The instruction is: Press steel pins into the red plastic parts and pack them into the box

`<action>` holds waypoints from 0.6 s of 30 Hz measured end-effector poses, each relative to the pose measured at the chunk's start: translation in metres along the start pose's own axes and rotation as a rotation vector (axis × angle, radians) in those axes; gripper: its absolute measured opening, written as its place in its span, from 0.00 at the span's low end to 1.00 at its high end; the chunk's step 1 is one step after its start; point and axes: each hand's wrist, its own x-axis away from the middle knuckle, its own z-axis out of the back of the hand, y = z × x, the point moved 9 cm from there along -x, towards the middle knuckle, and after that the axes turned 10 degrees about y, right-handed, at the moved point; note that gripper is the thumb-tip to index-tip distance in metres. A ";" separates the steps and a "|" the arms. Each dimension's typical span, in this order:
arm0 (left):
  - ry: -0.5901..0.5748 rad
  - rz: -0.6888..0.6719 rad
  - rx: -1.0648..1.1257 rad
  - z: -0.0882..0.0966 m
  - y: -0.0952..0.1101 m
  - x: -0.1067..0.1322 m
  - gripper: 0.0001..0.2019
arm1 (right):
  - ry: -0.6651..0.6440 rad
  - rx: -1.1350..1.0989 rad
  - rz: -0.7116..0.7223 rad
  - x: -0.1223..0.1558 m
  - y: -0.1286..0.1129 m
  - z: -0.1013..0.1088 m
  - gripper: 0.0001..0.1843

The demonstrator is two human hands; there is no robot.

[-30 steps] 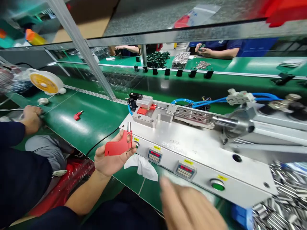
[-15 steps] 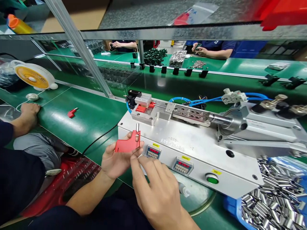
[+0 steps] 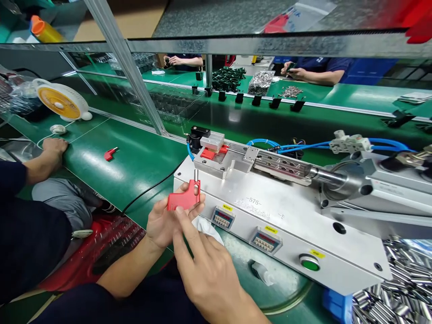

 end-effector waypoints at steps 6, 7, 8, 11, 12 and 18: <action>0.021 -0.045 -0.060 0.003 0.004 -0.002 0.30 | 0.017 -0.110 -0.032 0.007 -0.001 0.004 0.13; 0.010 -0.046 -0.060 0.002 0.003 -0.002 0.30 | 0.014 -0.104 -0.041 0.006 0.000 0.004 0.12; -0.003 -0.043 -0.052 0.001 0.002 -0.001 0.29 | 0.014 -0.088 -0.046 0.004 0.001 0.003 0.12; -0.031 -0.016 -0.006 -0.002 -0.002 0.002 0.28 | 0.000 0.010 -0.019 0.001 0.001 -0.004 0.21; -0.033 -0.004 0.014 -0.003 -0.003 0.003 0.28 | -0.025 0.058 -0.003 0.001 0.001 -0.009 0.24; -0.018 0.027 0.183 -0.001 -0.003 0.005 0.25 | -0.098 0.247 -0.060 0.006 0.016 -0.020 0.30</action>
